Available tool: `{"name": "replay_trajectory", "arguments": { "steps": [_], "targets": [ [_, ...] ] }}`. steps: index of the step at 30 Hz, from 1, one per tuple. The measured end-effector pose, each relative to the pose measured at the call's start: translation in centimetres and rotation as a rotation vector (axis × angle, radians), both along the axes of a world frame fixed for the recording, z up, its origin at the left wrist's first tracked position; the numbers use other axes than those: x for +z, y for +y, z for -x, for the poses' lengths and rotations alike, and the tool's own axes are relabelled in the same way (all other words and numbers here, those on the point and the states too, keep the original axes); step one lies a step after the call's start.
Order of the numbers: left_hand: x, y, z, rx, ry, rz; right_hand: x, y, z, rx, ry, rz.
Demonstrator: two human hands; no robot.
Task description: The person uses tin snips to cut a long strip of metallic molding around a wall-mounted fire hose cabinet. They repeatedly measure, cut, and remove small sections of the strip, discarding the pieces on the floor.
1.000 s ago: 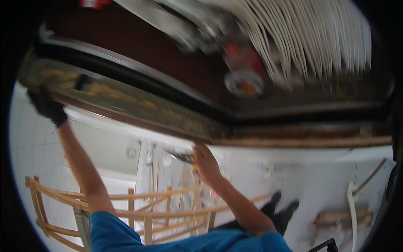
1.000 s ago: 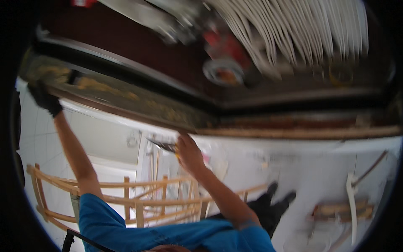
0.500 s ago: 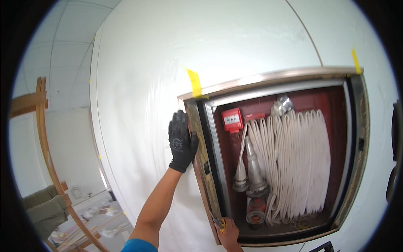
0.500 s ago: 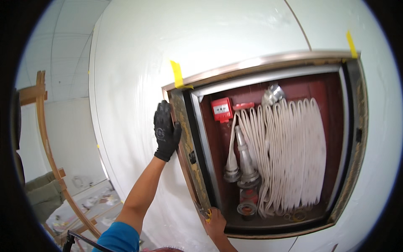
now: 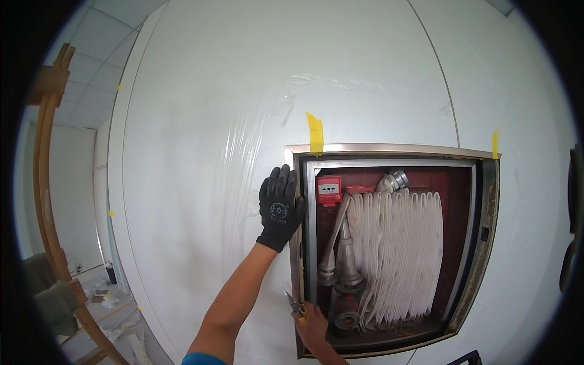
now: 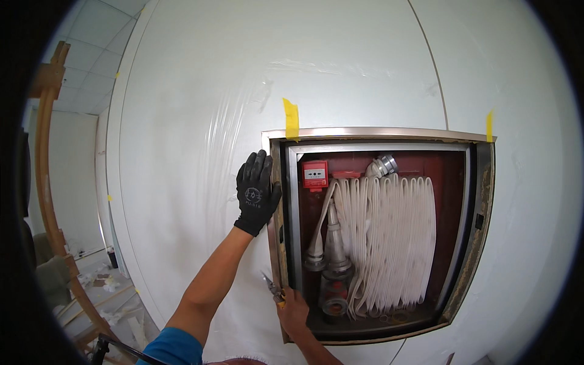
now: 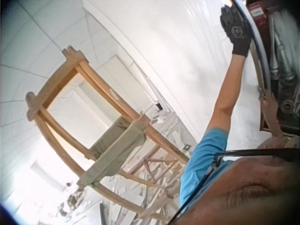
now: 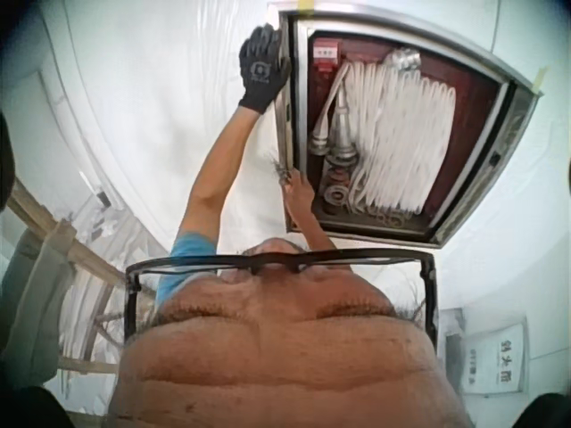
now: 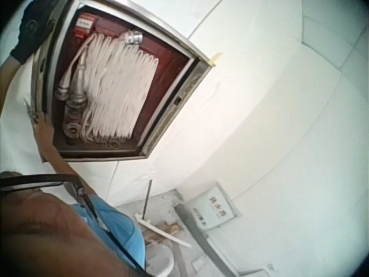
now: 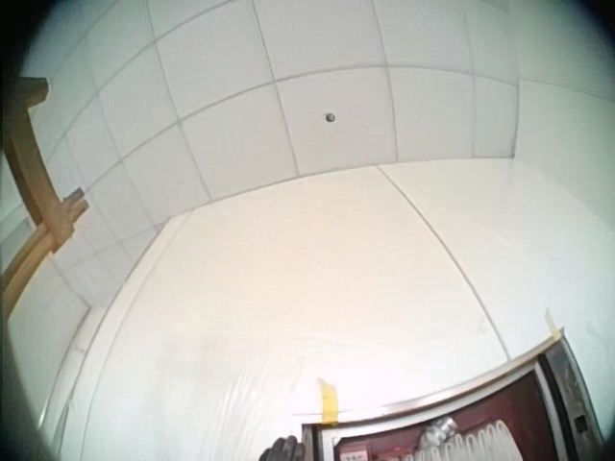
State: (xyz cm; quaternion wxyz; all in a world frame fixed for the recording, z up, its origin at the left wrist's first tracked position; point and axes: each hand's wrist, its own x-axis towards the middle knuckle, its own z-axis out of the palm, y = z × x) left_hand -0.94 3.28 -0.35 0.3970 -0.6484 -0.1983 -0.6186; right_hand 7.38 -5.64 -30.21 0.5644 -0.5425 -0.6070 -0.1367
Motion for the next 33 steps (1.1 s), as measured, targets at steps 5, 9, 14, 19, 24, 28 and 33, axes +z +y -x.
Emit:
{"name": "replay_trajectory", "arguments": {
  "steps": [5, 9, 14, 19, 24, 28, 33],
  "targets": [
    [0.2, 0.3, 0.1, -0.064, -0.022, -0.034, 0.5, -0.3, 0.5, 0.031, 0.15, 0.079],
    [0.6, 0.4, 0.0, -0.069, -0.011, -0.023, 0.6, -0.1, 0.2, 0.055, 0.161, 0.081],
    [0.8, 0.5, 0.2, -0.091, 0.002, -0.027, 1.4, -0.3, -0.2, 0.103, 0.184, 0.172],
    [0.9, 0.1, 0.2, -0.101, 0.015, -0.011, 1.3, 0.1, -1.0, 0.153, 0.224, 0.177],
    [0.7, 0.3, 0.6, -0.102, 0.032, 0.001, 1.7, 0.0, -1.1, 0.193, 0.276, 0.262],
    [0.7, 0.2, 0.5, -0.087, 0.036, 0.015, 2.3, -0.7, -1.2, 0.228, 0.305, 0.267],
    [0.7, 0.3, 0.4, -0.104, 0.028, 0.006, 1.8, -0.2, -1.6, 0.239, 0.315, 0.251]
  ]
}}
